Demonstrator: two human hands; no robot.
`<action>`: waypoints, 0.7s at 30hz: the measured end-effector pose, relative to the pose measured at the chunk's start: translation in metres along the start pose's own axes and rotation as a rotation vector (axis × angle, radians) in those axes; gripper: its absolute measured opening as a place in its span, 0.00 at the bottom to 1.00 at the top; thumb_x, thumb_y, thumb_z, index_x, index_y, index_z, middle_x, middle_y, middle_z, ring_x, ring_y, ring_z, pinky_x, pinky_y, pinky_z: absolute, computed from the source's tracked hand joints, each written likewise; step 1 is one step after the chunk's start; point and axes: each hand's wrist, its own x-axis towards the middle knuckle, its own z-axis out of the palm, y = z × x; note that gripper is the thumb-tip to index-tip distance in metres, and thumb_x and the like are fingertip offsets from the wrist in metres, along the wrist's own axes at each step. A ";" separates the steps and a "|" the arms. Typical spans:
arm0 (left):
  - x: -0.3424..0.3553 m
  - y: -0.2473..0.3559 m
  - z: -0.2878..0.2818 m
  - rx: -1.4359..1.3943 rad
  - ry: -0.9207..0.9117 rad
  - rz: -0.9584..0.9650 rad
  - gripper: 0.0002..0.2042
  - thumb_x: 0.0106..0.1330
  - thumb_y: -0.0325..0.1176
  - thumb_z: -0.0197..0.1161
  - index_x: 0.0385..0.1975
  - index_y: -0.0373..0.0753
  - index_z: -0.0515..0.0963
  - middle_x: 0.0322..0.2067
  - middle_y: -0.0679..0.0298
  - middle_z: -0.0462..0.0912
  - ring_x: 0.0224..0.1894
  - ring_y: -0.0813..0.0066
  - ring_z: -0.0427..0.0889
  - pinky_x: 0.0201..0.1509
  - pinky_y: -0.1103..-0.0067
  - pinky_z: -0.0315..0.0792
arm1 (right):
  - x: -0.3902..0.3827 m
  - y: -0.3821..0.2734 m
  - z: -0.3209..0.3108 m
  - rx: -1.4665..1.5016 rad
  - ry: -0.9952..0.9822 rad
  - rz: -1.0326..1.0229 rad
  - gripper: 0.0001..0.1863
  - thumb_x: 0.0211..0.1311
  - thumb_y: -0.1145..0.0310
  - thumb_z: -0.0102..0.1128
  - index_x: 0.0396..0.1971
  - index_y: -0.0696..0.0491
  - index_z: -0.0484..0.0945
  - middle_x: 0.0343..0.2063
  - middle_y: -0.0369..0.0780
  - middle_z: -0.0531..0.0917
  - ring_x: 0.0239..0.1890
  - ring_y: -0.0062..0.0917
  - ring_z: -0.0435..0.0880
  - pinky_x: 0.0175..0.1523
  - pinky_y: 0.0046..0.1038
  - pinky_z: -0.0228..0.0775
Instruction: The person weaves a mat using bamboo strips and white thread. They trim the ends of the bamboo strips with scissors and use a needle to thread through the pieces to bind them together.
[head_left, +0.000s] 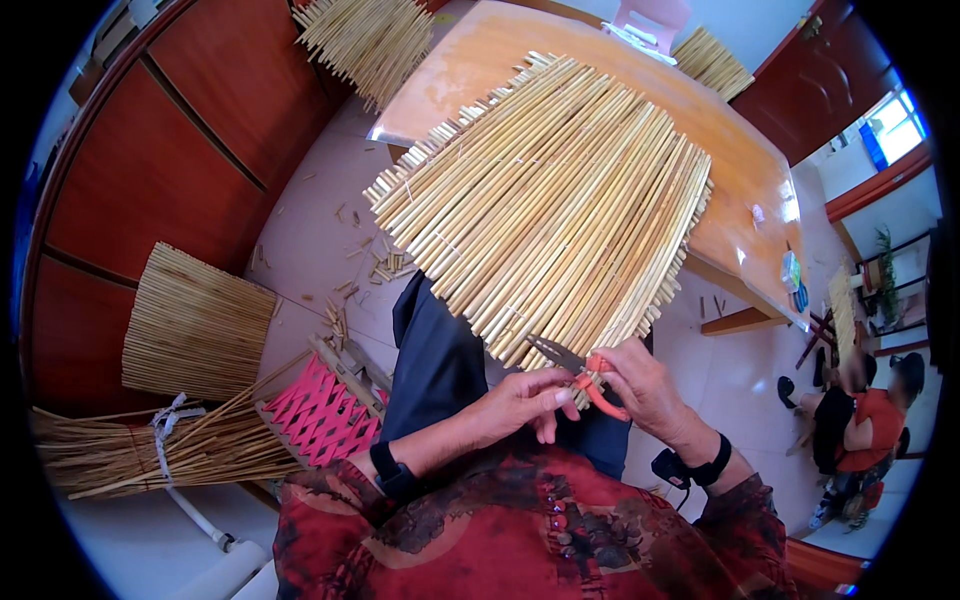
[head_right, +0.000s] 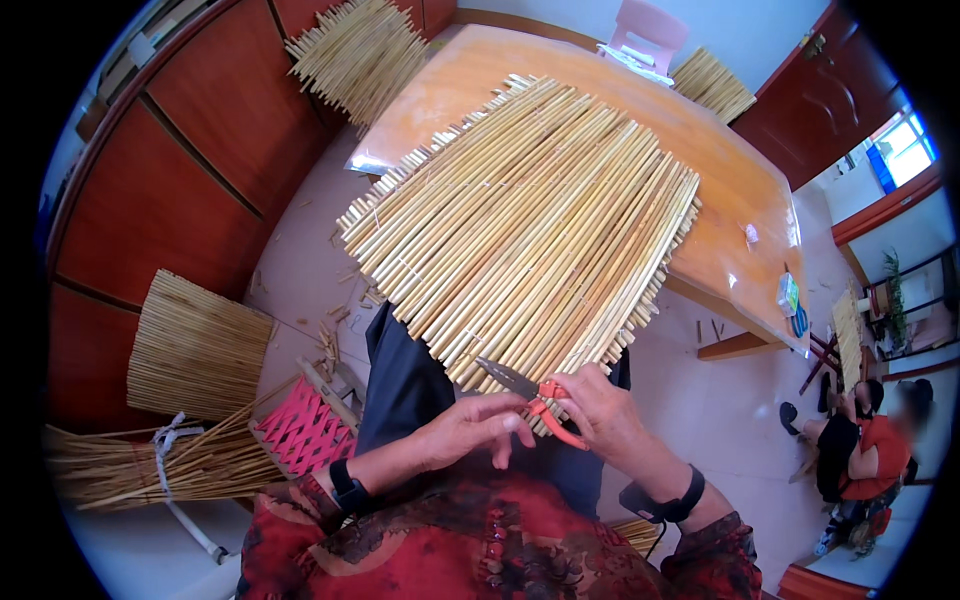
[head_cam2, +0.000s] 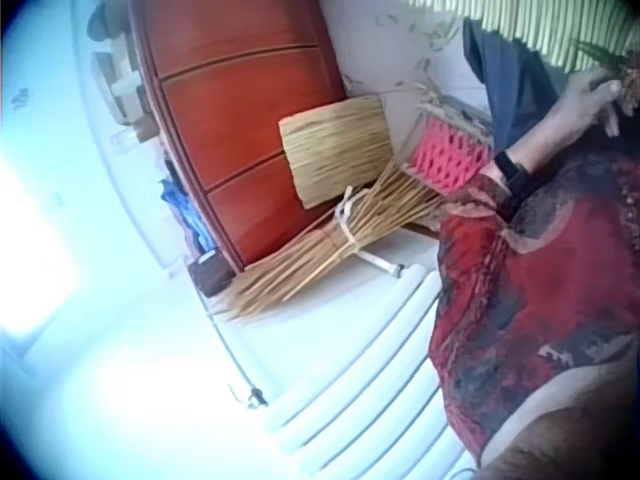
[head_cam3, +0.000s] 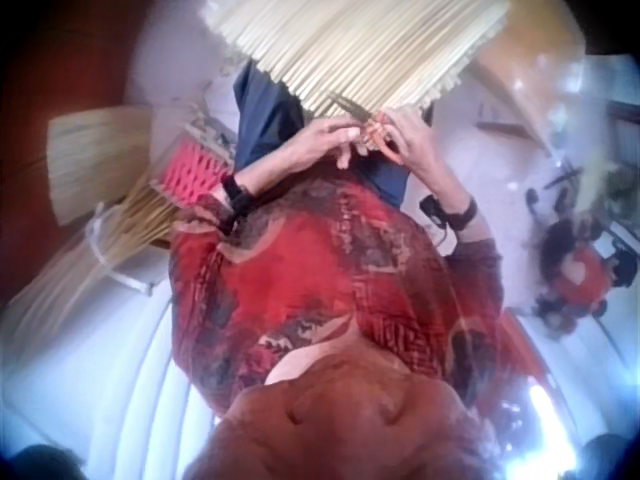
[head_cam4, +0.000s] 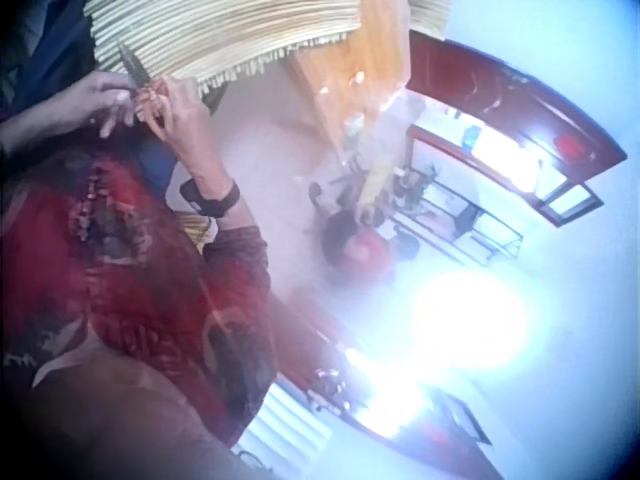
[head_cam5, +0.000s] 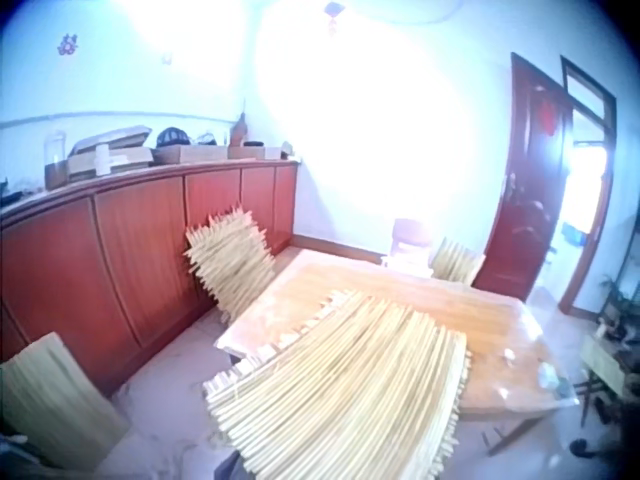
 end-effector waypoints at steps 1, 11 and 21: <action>0.001 -0.001 -0.002 -0.028 -0.004 -0.004 0.17 0.67 0.38 0.49 0.50 0.34 0.68 0.33 0.61 0.77 0.22 0.80 0.74 0.29 0.85 0.70 | 0.000 -0.001 0.003 -0.022 -0.021 -0.009 0.15 0.55 0.72 0.55 0.44 0.50 0.70 0.32 0.42 0.73 0.30 0.38 0.77 0.32 0.32 0.71; 0.012 -0.013 -0.004 -0.176 0.050 0.000 0.13 0.67 0.39 0.50 0.31 0.34 0.73 0.27 0.61 0.79 0.17 0.81 0.73 0.23 0.87 0.68 | 0.011 -0.014 0.006 -0.121 -0.079 0.066 0.12 0.55 0.73 0.55 0.41 0.54 0.71 0.28 0.44 0.70 0.29 0.39 0.75 0.31 0.33 0.68; 0.012 -0.010 -0.005 -0.267 0.082 -0.004 0.13 0.67 0.39 0.48 0.33 0.34 0.72 0.28 0.60 0.79 0.19 0.79 0.73 0.25 0.85 0.69 | 0.026 -0.009 0.005 -0.196 -0.117 -0.016 0.13 0.54 0.69 0.56 0.41 0.50 0.70 0.29 0.41 0.71 0.26 0.38 0.76 0.28 0.34 0.69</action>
